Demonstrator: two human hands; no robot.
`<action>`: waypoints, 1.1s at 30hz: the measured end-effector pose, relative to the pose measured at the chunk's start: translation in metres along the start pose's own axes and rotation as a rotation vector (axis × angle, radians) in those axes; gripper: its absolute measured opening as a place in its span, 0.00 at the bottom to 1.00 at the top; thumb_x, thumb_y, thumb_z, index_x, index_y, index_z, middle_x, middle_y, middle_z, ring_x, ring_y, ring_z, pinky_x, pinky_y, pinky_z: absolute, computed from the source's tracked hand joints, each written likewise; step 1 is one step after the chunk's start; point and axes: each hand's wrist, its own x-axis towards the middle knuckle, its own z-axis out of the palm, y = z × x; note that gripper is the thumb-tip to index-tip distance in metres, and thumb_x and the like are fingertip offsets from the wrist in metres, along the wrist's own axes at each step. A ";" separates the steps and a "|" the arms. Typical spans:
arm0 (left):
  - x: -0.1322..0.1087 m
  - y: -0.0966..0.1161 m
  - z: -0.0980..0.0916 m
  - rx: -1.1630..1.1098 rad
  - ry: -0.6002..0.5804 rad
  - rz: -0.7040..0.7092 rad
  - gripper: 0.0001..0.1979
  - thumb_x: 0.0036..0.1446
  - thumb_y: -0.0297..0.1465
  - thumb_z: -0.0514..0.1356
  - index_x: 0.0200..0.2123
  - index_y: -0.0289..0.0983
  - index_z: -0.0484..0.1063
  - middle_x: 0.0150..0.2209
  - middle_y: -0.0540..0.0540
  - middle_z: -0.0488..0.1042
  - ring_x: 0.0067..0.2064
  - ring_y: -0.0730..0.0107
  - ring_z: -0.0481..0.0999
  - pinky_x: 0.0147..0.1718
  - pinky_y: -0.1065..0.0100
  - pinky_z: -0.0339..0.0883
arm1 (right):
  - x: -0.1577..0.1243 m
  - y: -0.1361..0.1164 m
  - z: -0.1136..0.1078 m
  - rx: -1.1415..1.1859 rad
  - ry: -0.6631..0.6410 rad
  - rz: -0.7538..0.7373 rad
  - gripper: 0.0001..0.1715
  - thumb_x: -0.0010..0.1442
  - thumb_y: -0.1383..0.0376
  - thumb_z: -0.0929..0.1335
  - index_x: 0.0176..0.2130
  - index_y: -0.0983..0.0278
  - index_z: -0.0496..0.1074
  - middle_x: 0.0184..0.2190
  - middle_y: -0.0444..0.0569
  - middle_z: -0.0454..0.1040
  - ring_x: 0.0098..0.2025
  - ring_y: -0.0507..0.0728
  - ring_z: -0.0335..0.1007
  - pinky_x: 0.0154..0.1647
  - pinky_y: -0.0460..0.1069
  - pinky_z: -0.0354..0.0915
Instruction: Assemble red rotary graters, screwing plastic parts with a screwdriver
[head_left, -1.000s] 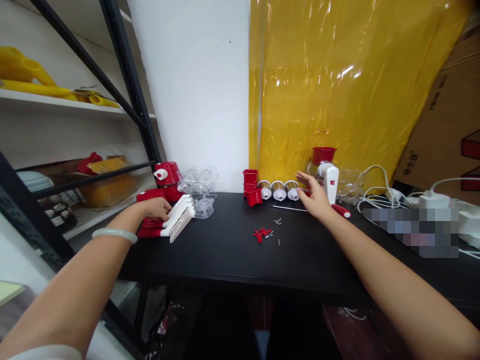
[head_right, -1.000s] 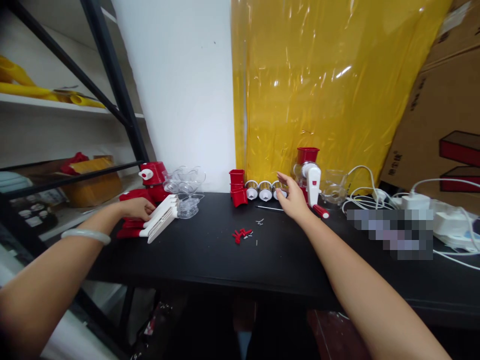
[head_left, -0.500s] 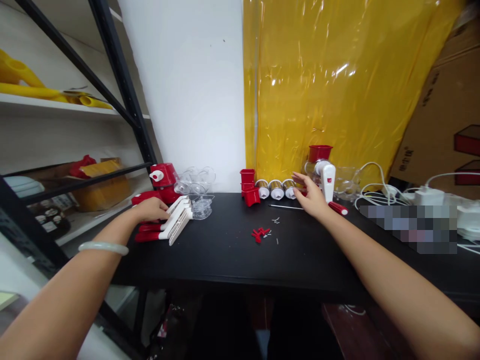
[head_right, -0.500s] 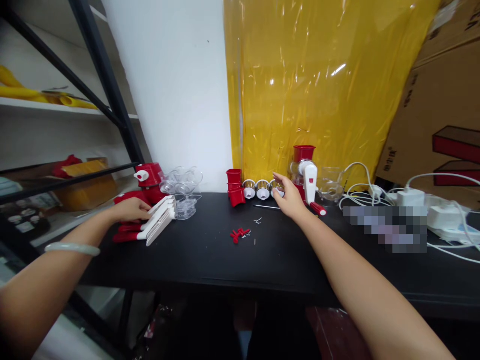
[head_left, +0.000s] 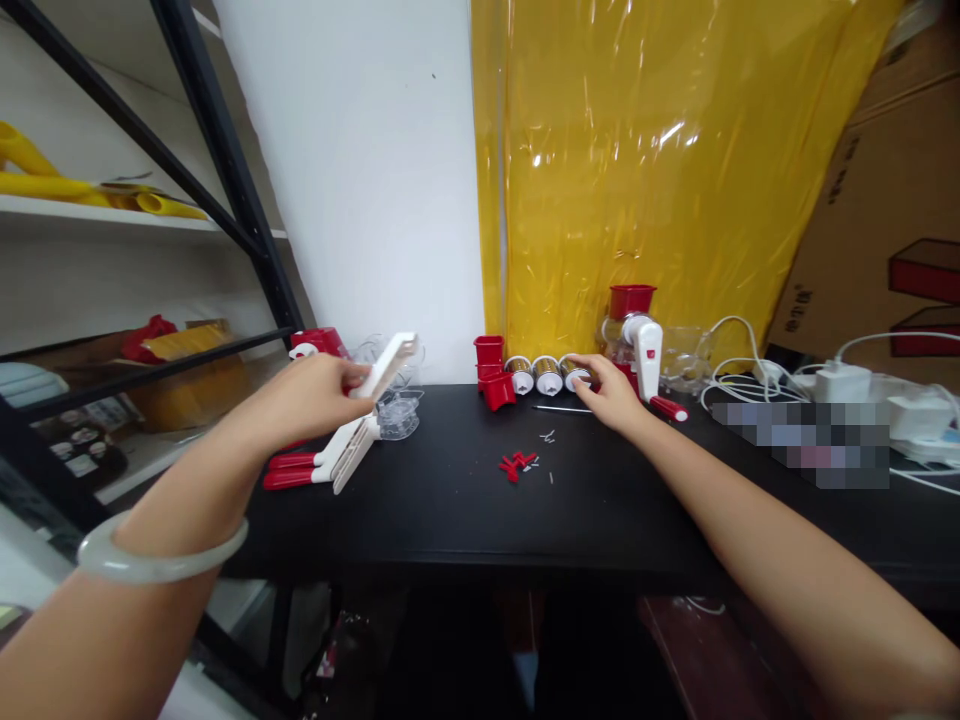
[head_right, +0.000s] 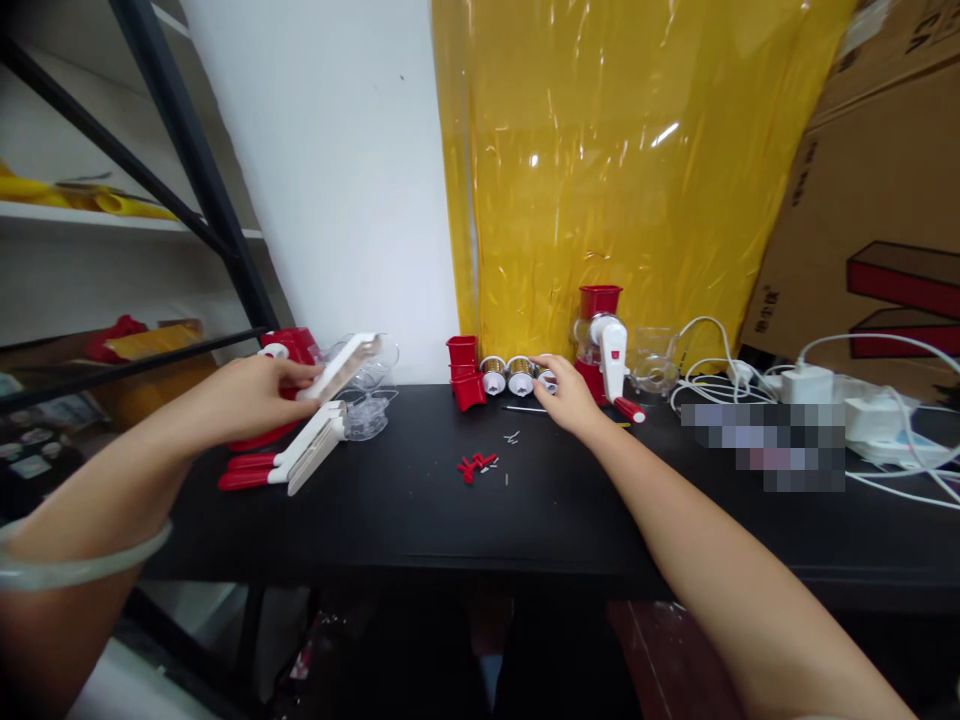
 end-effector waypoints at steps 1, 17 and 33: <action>-0.003 0.016 0.003 0.020 -0.058 0.125 0.19 0.40 0.32 0.66 0.39 0.38 0.79 0.27 0.49 0.75 0.32 0.64 0.72 0.32 0.68 0.56 | -0.001 -0.002 0.002 -0.008 -0.041 -0.015 0.18 0.57 0.64 0.67 0.48 0.62 0.74 0.45 0.55 0.74 0.48 0.61 0.71 0.49 0.58 0.69; 0.032 0.088 0.165 -0.212 -0.235 0.243 0.22 0.42 0.26 0.59 0.45 0.33 0.78 0.32 0.42 0.80 0.33 0.61 0.78 0.33 0.67 0.63 | -0.027 -0.033 0.045 0.041 -0.644 -0.176 0.14 0.55 0.61 0.72 0.43 0.62 0.78 0.38 0.52 0.78 0.43 0.58 0.72 0.50 0.55 0.64; 0.047 0.075 0.181 -0.725 -0.078 0.051 0.15 0.50 0.32 0.58 0.41 0.38 0.79 0.32 0.45 0.79 0.30 0.67 0.78 0.30 0.70 0.72 | -0.031 -0.039 0.054 0.026 -0.562 -0.222 0.05 0.59 0.66 0.69 0.34 0.62 0.78 0.34 0.50 0.76 0.39 0.55 0.71 0.46 0.53 0.65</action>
